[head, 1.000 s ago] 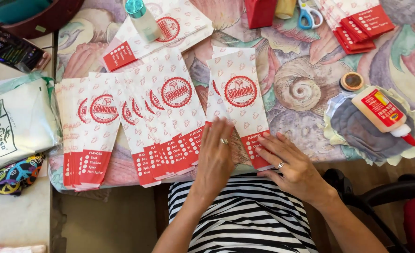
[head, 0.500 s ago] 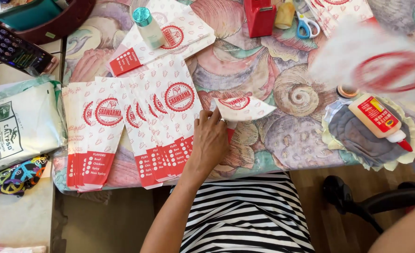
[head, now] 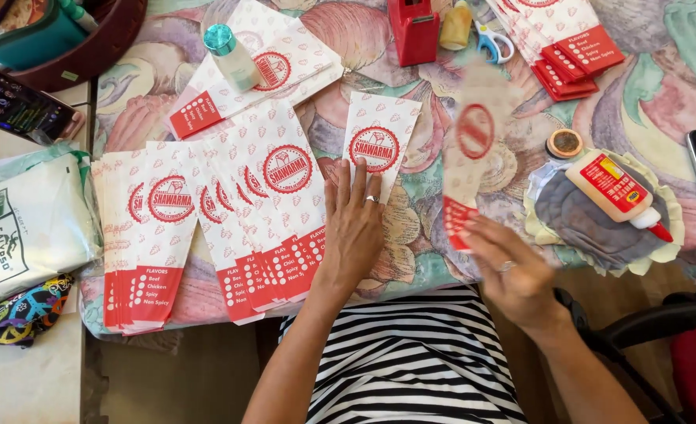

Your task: Organizing and applying adhesive to shawarma food packaging bags on a table.

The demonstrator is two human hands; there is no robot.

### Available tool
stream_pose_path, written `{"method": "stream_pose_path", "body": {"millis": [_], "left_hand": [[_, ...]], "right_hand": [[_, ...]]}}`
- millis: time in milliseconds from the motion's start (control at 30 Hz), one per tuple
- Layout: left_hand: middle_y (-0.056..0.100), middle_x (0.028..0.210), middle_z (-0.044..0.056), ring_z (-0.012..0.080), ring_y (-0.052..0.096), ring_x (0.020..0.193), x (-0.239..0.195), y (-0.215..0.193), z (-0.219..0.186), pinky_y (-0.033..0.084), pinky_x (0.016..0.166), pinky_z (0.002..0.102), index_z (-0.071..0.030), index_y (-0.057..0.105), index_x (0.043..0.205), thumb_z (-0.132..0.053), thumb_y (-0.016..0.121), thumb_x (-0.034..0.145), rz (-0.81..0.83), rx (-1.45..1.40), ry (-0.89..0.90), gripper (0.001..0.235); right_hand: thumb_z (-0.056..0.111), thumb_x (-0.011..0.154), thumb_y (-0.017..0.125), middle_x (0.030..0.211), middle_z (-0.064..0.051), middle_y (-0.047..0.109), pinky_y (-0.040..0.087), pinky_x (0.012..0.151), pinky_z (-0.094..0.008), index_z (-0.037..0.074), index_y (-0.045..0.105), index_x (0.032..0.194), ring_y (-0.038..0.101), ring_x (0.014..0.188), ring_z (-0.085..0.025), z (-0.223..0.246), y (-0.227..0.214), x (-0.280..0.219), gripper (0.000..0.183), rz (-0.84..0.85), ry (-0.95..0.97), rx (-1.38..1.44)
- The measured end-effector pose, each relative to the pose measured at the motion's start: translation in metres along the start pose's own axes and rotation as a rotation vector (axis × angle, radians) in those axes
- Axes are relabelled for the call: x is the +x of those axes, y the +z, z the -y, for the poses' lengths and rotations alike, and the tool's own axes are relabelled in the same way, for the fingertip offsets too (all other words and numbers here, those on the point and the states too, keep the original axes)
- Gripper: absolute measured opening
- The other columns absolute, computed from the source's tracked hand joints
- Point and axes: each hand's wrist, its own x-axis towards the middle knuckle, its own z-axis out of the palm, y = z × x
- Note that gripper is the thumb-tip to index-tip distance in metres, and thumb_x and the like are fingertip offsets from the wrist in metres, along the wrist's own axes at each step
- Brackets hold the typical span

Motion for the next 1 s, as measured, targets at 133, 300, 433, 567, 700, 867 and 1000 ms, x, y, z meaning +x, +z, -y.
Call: {"method": "stream_pose_path", "body": {"millis": [133,300,433,567,700,867,1000], "left_hand": [[0.032,0.163,0.025,0.0407,0.023,0.154,0.000,0.006,-0.003,0.019,0.123,0.058,-0.003,0.042,0.154,-0.018,0.036,0.107,0.022,0.032,0.004,0.049],[0.048,0.149,0.031,0.0460,0.043,0.142,-0.005,0.016,-0.021,0.043,0.105,0.056,0.003,0.055,0.140,-0.028,0.047,0.107,-0.229,0.099,-0.052,0.047],[0.062,0.120,0.019,0.0398,0.057,0.127,-0.032,0.022,-0.033,0.046,0.098,0.051,-0.006,0.064,0.111,-0.008,0.052,0.101,-0.660,-0.127,0.305,0.016],[0.069,0.106,0.012,0.0356,0.069,0.115,-0.065,0.034,-0.054,0.053,0.095,0.048,-0.006,0.070,0.100,-0.008,0.064,0.098,-0.583,-0.441,0.494,0.007],[0.072,0.114,0.021,0.0410,0.067,0.120,-0.077,0.040,-0.061,0.048,0.107,0.055,0.005,0.072,0.103,-0.010,0.073,0.094,-0.502,-0.541,0.496,0.018],[0.074,0.108,0.020,0.0386,0.071,0.111,-0.081,0.048,-0.063,0.054,0.103,0.052,0.006,0.074,0.099,-0.006,0.076,0.092,-0.546,-0.501,0.503,0.014],[0.074,0.103,0.019,0.0383,0.073,0.105,-0.081,0.047,-0.063,0.058,0.096,0.050,0.007,0.074,0.096,-0.003,0.075,0.092,-0.560,-0.571,0.501,0.011]], "right_hand": [[0.028,0.085,0.080,0.122,-0.009,0.074,0.056,0.103,-0.048,0.010,0.079,0.111,0.069,0.119,-0.036,0.010,0.013,-0.014,0.032,0.086,-0.085,-0.064],[0.027,0.087,0.077,0.132,-0.016,0.069,0.046,0.109,-0.052,0.005,0.074,0.120,0.063,0.128,-0.041,0.020,-0.001,-0.004,0.039,0.101,-0.067,0.033],[0.003,0.089,0.074,0.126,-0.017,0.071,0.053,0.105,-0.051,0.000,0.077,0.105,0.068,0.119,-0.041,0.015,-0.022,0.003,0.016,0.033,-0.008,0.102],[0.001,0.085,0.078,0.118,-0.014,0.075,0.059,0.098,-0.049,0.003,0.078,0.094,0.073,0.107,-0.039,0.024,-0.019,0.007,0.010,0.063,-0.044,0.105],[0.002,0.087,0.076,0.115,-0.017,0.076,0.058,0.097,-0.048,-0.003,0.076,0.097,0.076,0.103,-0.033,0.022,-0.014,0.006,0.012,0.066,-0.166,0.129],[-0.001,0.086,0.076,0.111,-0.015,0.078,0.059,0.096,-0.047,-0.002,0.077,0.096,0.077,0.102,-0.031,0.017,-0.015,-0.001,0.011,0.073,-0.160,0.133],[-0.002,0.086,0.075,0.109,-0.015,0.078,0.058,0.096,-0.048,-0.002,0.076,0.092,0.077,0.101,-0.032,0.017,-0.016,-0.002,0.006,0.059,-0.138,0.164]]}}
